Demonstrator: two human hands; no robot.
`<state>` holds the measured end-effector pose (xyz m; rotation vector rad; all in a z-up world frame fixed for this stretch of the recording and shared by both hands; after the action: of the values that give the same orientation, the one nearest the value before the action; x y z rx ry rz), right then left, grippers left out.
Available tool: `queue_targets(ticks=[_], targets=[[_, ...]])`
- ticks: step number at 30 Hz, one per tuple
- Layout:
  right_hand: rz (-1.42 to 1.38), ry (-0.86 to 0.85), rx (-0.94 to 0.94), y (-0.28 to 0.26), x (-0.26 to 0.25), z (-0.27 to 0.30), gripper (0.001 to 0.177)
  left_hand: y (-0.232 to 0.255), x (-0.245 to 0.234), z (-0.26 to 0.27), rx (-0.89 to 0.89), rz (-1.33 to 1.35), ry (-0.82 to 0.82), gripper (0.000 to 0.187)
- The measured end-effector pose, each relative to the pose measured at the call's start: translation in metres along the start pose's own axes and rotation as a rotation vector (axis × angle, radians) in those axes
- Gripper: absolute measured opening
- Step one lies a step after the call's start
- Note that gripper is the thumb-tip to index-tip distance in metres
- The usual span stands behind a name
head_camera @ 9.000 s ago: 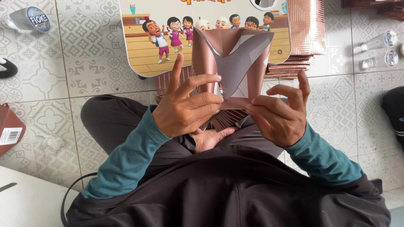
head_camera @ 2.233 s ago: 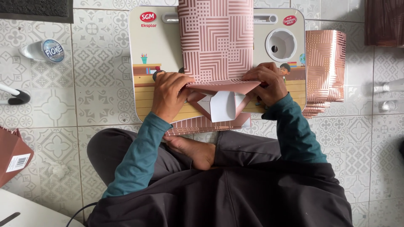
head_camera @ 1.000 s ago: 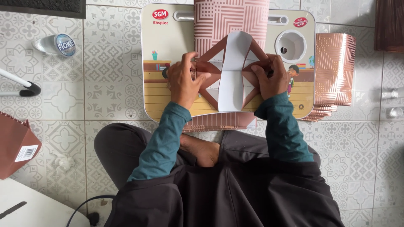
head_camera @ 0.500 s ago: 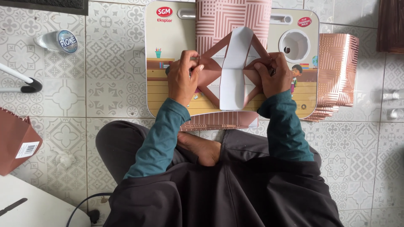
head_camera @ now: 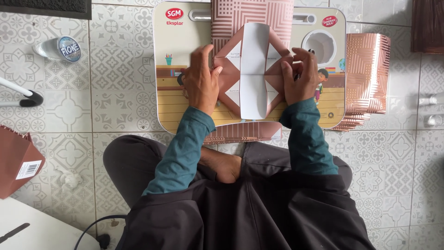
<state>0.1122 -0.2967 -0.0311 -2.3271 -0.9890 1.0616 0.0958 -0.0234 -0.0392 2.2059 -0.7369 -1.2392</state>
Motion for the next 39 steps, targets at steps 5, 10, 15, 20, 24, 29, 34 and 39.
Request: queue_targets(ticks=[5, 10, 15, 20, 24, 29, 34, 39], targets=[[0.188, 0.043, -0.259, -0.012, 0.004, 0.004, 0.023, -0.003, 0.005, 0.011, 0.103, -0.099, 0.063, 0.039], [0.333, -0.168, -0.436, -0.001, 0.015, 0.027, 0.042, -0.015, 0.004, 0.023, 0.222, -0.442, -0.036, 0.041], [0.167, -0.380, -0.271, 0.016, 0.015, 0.027, 0.049, -0.021, -0.019, 0.015, 0.261, -0.382, -0.338, 0.059], [0.341, -0.475, -0.301, -0.018, 0.005, 0.026, 0.052, -0.019, -0.017, 0.008, 0.266, -0.353, -0.378, 0.066], [0.643, -0.440, -0.553, -0.022, 0.004, 0.021, 0.065, -0.014, -0.018, 0.002, 0.369, -0.333, -0.330, 0.070], [0.314, -0.468, -0.613, -0.049, 0.041, 0.020, 0.048, -0.021, -0.021, 0.004, 0.423, -0.299, -0.365, 0.076], [0.467, -0.435, -0.567, -0.072, 0.065, 0.043, 0.066, -0.029, -0.021, 0.001, 0.395, -0.279, -0.491, 0.083], [0.537, -0.482, -0.518, -0.084, 0.061, 0.032, 0.050, -0.024, -0.023, 0.003, 0.492, -0.360, -0.315, 0.089]])
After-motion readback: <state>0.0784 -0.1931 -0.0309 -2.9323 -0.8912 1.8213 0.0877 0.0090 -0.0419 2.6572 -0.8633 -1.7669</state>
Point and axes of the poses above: each hand's wrist, its own z-axis away from the middle knuckle, its own x-axis out of the palm, y = z × x, the point moved 3 cm from there along -z, towards the middle knuckle, and after that the axes turned 4 degrees about y, right-handed, at the moved point
